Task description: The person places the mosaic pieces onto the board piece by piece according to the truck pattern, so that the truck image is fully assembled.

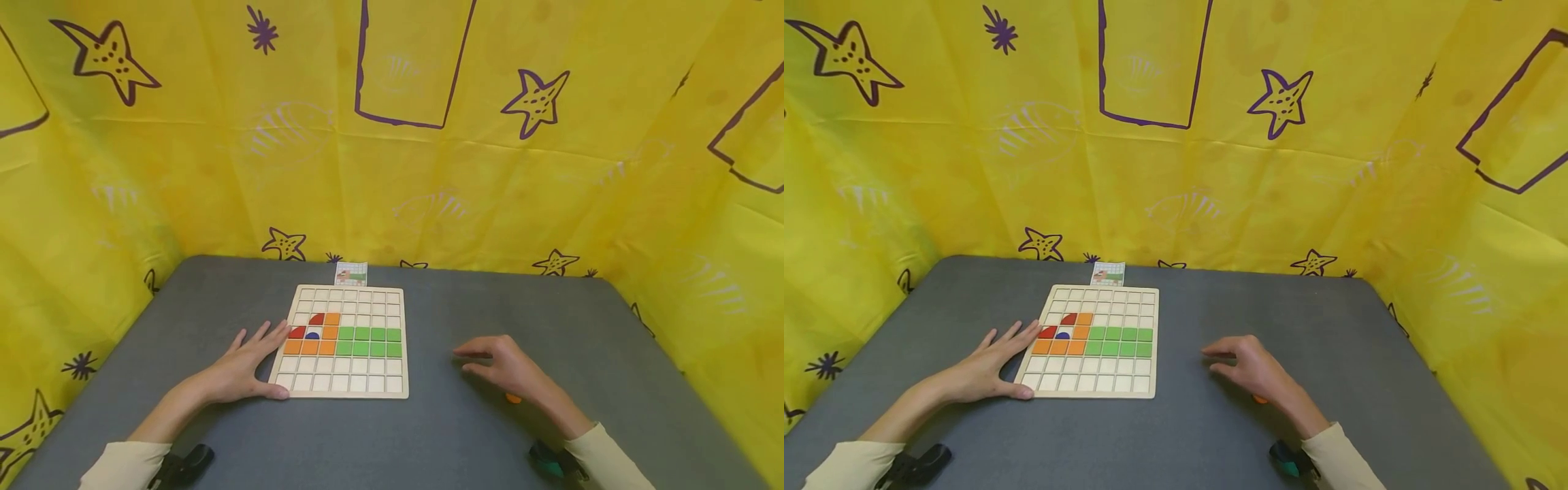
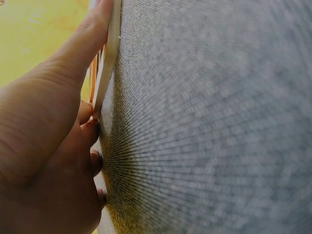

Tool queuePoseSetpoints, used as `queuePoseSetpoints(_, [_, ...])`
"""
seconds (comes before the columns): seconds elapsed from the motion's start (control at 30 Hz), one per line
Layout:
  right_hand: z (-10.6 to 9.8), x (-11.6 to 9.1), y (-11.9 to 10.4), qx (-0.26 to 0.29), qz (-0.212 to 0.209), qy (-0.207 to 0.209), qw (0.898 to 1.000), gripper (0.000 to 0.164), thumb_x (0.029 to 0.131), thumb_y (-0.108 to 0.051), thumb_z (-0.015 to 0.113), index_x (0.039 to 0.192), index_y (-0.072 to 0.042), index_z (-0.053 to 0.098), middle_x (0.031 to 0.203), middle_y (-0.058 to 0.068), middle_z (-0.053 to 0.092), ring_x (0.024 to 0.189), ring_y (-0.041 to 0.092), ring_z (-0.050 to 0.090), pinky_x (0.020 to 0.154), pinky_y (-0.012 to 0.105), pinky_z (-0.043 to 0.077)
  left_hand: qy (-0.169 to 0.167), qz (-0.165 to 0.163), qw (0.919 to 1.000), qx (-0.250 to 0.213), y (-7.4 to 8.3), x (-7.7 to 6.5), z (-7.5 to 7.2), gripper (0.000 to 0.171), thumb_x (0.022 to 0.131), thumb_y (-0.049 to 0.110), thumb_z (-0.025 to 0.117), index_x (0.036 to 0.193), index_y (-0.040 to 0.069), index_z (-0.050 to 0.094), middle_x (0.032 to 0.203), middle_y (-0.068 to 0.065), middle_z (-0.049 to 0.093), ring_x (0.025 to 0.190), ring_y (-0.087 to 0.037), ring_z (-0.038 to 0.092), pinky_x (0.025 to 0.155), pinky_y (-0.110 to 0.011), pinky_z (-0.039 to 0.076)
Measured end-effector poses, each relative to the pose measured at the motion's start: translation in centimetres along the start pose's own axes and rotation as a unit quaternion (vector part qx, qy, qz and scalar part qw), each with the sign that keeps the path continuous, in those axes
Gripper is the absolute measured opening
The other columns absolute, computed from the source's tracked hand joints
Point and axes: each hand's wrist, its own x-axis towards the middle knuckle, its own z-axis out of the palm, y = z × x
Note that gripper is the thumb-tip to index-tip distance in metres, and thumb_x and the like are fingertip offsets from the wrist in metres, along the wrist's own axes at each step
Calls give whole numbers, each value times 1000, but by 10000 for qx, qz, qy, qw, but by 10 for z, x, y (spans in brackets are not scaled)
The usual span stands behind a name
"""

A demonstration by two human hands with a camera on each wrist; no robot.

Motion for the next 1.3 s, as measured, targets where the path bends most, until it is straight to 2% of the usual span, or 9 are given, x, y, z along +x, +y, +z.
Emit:
queuePoseSetpoints(0.13, [-4, -13, 7, 111, -94, 154, 9998, 27, 79, -1, 79, 105, -2, 75, 100, 6, 75, 92, 18, 71, 79, 29, 57, -39, -22, 10000, -5, 0, 1, 0, 117, 68, 59, 80, 155, 5, 24, 161, -18, 17, 146, -48, 4, 109, -68, -8])
queuePoseSetpoints(0.37, [-13, -34, 13, 511, 274, 347, 9977, 26, 78, -3, 80, 104, -2, 75, 99, 6, 75, 93, 11, 69, 78, 26, 57, -69, -39, 10000, 23, 3, 4, -1, 118, 67, 60, 80, 155, 4, 24, 161, -19, 17, 146, -48, 4, 109, -68, -8])
queuePoseSetpoints(0.83, [-27, -74, 18, 407, 703, 126, 9966, 29, 80, -16, 81, 107, -7, 75, 102, 2, 75, 95, 4, 67, 79, 18, 53, 18, 24, 10000, 9, 0, 1, -1, 117, 68, 59, 80, 155, 5, 25, 161, -19, 18, 146, -48, 4, 110, -68, -8])
queuePoseSetpoints(1.07, [-28, -83, 18, 399, 540, -71, 9977, 32, 78, -12, 81, 109, -6, 74, 102, 4, 74, 95, 7, 68, 78, 22, 55, 2, 2, 10000, -4, 0, -1, -1, 117, 68, 59, 80, 155, 5, 24, 161, -19, 18, 146, -48, 4, 109, -68, -8])
queuePoseSetpoints(1.3, [-26, -85, 18, 360, 197, 95, 9991, 33, 76, -7, 82, 108, -3, 74, 100, 8, 74, 93, 11, 69, 78, 20, 54, -16, -10, 10000, -28, 0, 0, -1, 117, 68, 59, 80, 155, 5, 24, 161, -19, 17, 146, -49, 3, 109, -68, -8])
